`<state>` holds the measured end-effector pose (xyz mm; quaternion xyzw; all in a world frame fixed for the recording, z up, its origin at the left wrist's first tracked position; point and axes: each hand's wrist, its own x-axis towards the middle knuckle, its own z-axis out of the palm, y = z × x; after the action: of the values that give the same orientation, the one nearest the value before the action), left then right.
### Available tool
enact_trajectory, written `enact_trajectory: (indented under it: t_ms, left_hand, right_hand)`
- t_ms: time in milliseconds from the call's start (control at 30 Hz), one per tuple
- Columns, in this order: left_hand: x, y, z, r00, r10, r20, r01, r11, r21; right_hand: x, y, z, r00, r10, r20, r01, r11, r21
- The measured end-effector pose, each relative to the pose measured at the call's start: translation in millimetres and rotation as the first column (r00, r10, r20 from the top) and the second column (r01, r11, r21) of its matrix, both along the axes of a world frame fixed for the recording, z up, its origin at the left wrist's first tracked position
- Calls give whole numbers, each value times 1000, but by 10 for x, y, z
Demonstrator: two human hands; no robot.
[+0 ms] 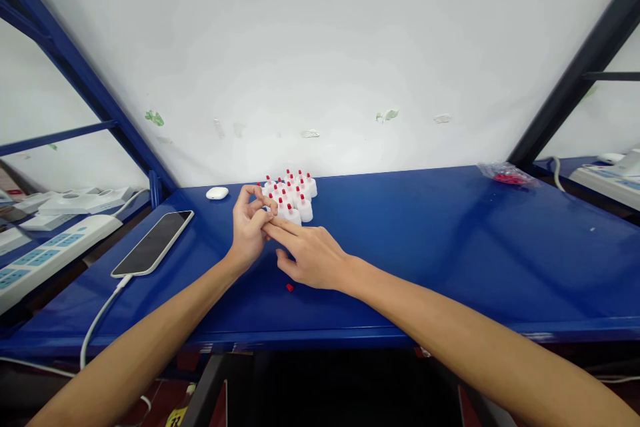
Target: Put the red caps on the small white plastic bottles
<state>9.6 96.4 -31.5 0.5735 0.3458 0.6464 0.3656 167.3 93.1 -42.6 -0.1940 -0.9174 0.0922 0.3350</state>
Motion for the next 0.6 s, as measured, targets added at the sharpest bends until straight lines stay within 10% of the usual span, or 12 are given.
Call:
enact_trajectory:
  t_ms: [200, 333, 600]
  left_hand:
    - [-204, 112, -74, 963, 178, -201, -158, 981, 114]
    - [-359, 201, -62, 887, 400, -231, -381, 916, 126]
    - [-351, 156, -86, 824, 335, -458, -256, 940, 227]
  right_hand:
    - [93, 141, 48, 960, -123, -251, 120, 992, -28]
    - [184, 218, 54, 999, -27, 43, 25, 999, 43]
    - [170, 141, 129, 965, -23, 260, 9, 999, 54]
